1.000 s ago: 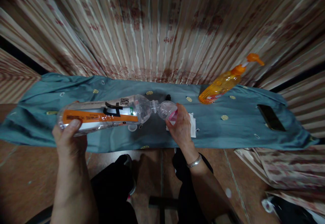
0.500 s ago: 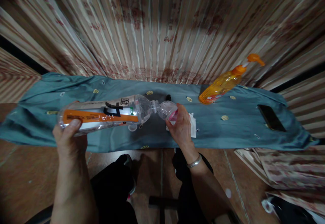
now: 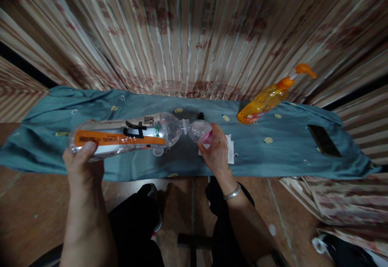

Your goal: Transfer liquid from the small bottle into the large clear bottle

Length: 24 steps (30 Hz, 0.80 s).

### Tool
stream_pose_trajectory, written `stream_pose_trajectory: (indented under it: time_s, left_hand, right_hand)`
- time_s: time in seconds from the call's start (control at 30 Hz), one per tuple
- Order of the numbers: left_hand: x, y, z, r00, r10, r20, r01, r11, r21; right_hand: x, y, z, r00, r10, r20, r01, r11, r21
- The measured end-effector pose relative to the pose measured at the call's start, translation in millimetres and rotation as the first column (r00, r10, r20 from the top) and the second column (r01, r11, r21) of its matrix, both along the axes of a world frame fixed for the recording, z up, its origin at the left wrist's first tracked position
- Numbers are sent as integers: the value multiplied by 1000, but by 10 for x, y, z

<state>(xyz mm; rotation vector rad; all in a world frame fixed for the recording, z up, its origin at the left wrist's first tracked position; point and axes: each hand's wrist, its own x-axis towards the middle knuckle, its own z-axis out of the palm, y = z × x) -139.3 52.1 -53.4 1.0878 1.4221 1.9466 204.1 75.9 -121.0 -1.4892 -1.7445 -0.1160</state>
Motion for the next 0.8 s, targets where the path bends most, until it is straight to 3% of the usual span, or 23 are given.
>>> stream_pose_trajectory:
  time_s: [0.3, 0.5, 0.8]
  left_hand:
    - [9, -1, 37, 997, 18, 73, -19, 1000, 11]
    - [37, 1, 80, 985, 22, 169, -27, 999, 25]
    - [15, 7, 59, 994, 28, 105, -31, 999, 24]
  right_hand:
    - [-25, -9, 23, 1000, -11, -11, 10, 999, -35]
    - [-19, -1, 12, 1000, 5, 9, -5, 1000, 19]
    - [-4, -4, 10, 1000, 6, 17, -6, 1000, -7]
